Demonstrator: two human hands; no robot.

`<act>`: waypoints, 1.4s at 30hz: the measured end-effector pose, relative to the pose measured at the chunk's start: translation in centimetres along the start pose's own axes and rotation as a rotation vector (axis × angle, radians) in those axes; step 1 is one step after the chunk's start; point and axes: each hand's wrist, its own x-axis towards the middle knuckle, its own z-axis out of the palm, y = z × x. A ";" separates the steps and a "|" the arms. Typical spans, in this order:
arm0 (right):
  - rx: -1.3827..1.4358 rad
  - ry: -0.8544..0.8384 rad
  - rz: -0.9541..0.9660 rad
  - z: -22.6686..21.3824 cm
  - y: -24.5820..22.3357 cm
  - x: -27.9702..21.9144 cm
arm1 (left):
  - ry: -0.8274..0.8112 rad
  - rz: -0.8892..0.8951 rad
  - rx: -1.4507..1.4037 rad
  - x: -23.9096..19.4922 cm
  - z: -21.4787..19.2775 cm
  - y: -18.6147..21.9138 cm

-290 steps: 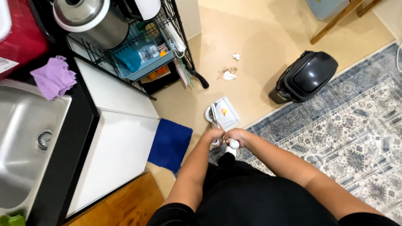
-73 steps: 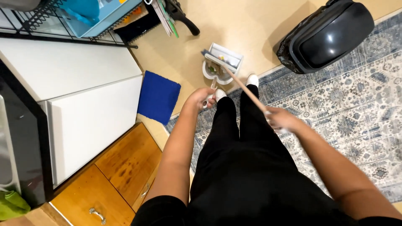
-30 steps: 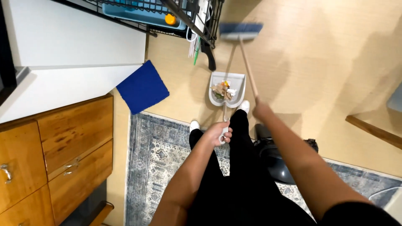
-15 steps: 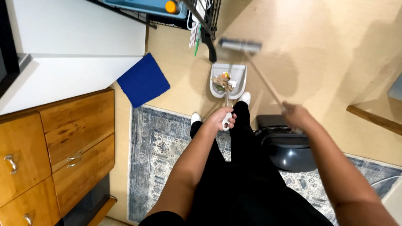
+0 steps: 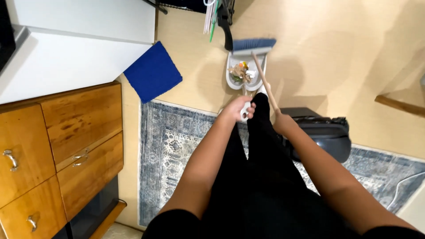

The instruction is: Sweeping the kitchen floor with a broom and dustpan and putting debris into a trash can.

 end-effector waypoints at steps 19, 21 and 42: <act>-0.061 0.142 -0.014 5.1 -12.4 -9.0 | -0.032 0.131 0.054 -15.6 -13.6 -4.6; -0.099 0.080 -0.020 4.5 -14.8 -6.2 | -0.040 0.138 0.025 -15.6 -14.7 -4.1; -0.003 0.212 0.024 0.3 -19.3 -6.4 | -0.010 0.177 -0.075 -15.1 -12.1 -0.8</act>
